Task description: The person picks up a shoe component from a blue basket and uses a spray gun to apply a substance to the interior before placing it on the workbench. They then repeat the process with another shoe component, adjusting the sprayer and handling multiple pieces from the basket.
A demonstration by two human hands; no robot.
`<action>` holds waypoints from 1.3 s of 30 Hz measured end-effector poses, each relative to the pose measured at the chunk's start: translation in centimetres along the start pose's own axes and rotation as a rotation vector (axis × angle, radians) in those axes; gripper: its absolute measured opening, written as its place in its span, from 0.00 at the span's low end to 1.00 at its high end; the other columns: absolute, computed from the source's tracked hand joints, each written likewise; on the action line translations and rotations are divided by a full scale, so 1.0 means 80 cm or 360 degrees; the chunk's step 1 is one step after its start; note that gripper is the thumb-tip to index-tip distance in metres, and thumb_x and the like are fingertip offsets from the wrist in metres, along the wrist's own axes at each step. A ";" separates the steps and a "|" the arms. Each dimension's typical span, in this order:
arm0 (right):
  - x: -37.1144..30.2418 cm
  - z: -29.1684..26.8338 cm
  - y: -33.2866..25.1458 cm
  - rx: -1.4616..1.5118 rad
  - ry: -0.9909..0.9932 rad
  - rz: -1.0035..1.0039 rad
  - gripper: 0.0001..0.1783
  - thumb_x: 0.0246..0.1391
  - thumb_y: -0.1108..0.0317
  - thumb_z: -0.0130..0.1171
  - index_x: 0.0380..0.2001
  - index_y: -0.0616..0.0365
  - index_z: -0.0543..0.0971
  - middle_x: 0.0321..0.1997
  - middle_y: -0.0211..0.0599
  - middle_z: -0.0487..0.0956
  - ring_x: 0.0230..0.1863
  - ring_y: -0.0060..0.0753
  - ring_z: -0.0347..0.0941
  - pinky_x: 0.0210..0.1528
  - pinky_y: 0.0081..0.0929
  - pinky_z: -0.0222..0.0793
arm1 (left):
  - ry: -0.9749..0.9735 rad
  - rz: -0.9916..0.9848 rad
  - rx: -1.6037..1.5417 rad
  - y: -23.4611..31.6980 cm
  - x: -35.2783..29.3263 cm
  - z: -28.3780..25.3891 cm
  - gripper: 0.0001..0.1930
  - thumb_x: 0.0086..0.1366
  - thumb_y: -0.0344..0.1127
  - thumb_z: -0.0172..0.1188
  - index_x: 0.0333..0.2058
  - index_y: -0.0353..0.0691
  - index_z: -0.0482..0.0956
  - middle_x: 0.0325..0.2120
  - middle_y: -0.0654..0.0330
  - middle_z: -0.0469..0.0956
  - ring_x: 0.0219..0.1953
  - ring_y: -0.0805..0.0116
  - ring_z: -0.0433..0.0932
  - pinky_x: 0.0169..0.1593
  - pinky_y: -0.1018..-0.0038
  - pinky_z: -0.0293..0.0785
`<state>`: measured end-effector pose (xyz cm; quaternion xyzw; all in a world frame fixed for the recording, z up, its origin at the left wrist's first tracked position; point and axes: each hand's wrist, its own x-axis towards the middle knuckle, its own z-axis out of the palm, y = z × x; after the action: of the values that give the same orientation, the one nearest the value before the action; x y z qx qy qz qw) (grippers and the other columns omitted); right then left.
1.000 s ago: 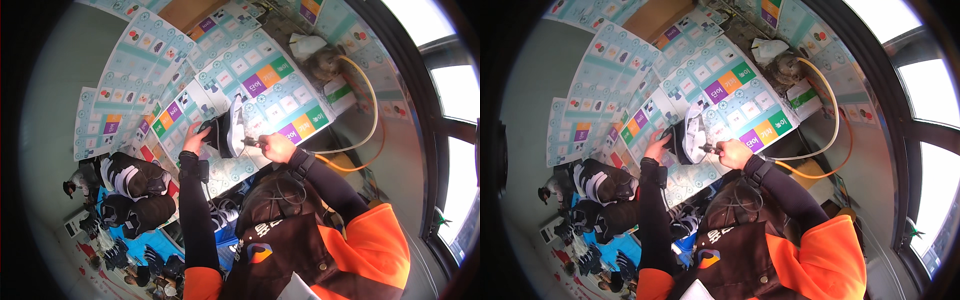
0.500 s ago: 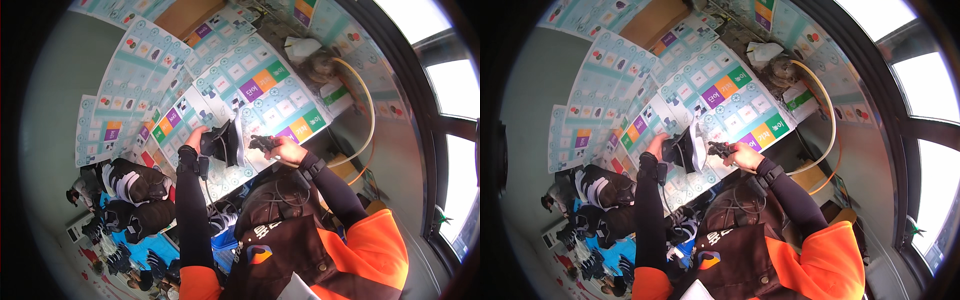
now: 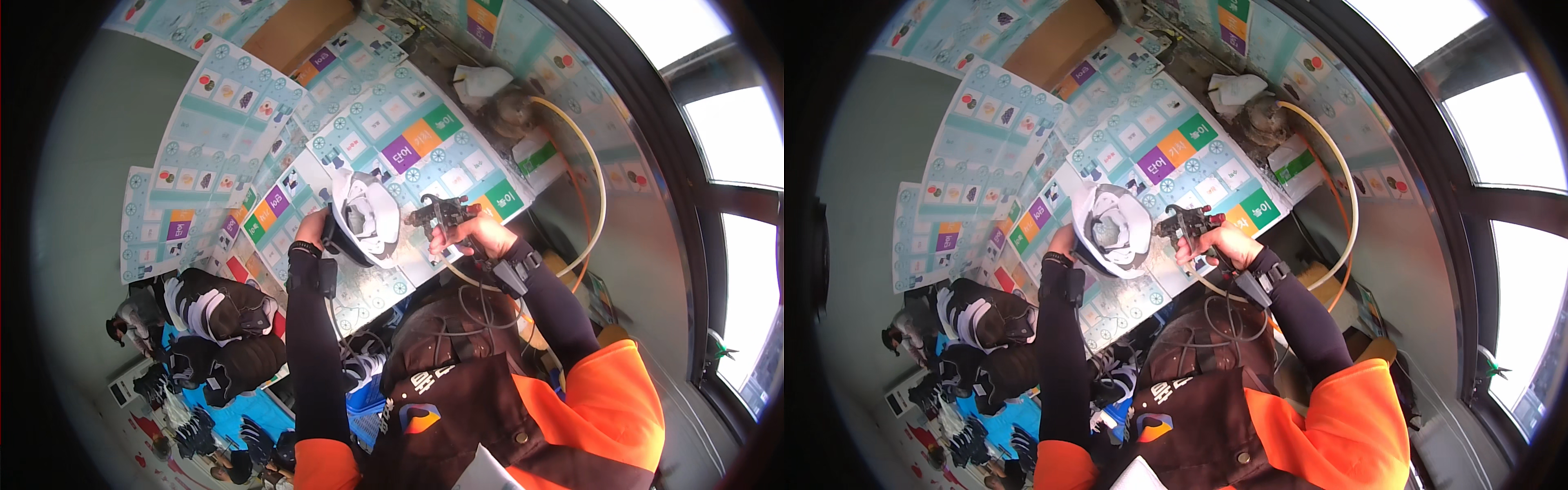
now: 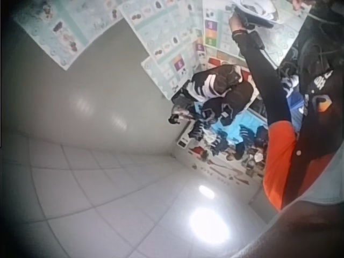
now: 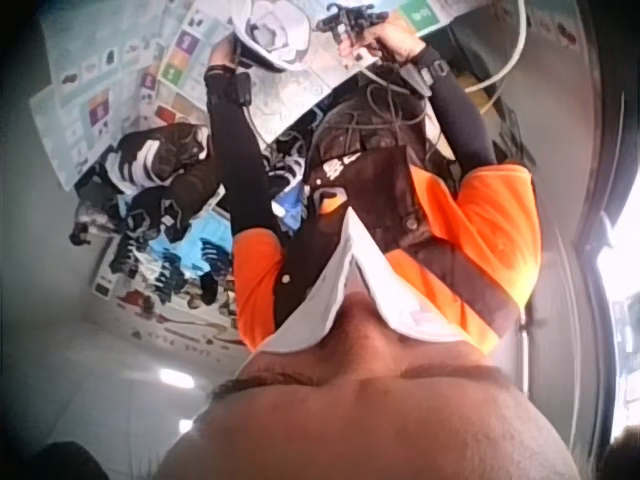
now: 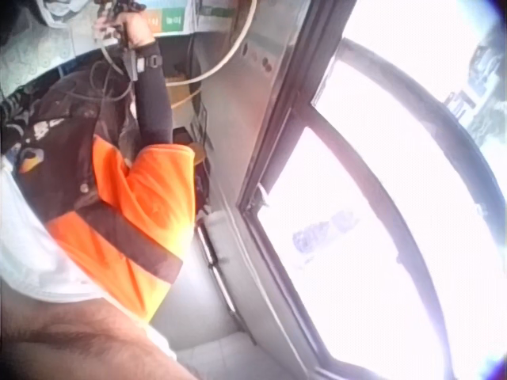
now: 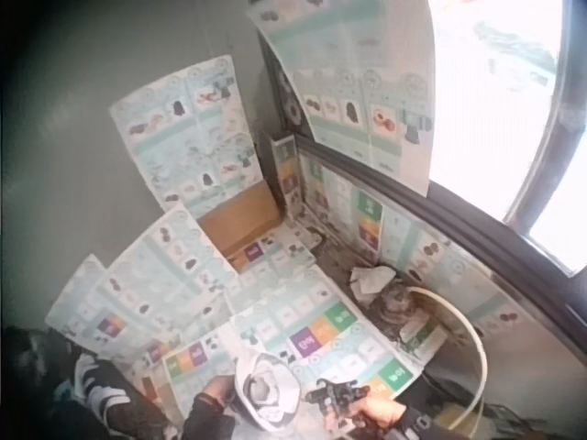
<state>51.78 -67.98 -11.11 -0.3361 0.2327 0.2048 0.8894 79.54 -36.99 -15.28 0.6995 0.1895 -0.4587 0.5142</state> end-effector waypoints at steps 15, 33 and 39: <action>0.048 0.052 0.013 -0.2169 0.0368 -0.0507 0.12 0.51 0.67 0.53 0.37 0.59 0.81 0.27 0.60 0.81 0.35 0.67 0.80 0.40 0.59 0.74 | 0.0130 0.0374 0.0350 -0.083 0.058 -0.037 0.14 0.68 0.36 0.58 0.40 0.31 0.86 0.33 0.61 0.84 0.35 0.71 0.79 0.42 0.72 0.73; 0.063 0.028 0.069 -0.2012 0.0283 -0.0427 0.13 0.58 0.64 0.55 0.37 0.62 0.82 0.30 0.62 0.80 0.36 0.68 0.78 0.40 0.53 0.73 | 0.0210 0.0620 0.0427 -0.136 0.017 -0.041 0.13 0.73 0.42 0.65 0.37 0.37 0.83 0.26 0.71 0.73 0.31 0.79 0.67 0.38 0.78 0.65; 0.058 0.041 0.073 -0.2029 0.0258 -0.0490 0.12 0.61 0.63 0.54 0.36 0.59 0.82 0.29 0.62 0.80 0.35 0.69 0.78 0.39 0.57 0.72 | 0.0404 0.0718 0.0401 -0.171 0.016 -0.042 0.14 0.72 0.43 0.66 0.40 0.36 0.84 0.28 0.70 0.75 0.32 0.77 0.69 0.40 0.76 0.68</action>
<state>53.44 -60.70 -14.40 -0.8405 0.0815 0.1471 0.5150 71.65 -28.79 -23.67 0.8343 0.0334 -0.2613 0.4844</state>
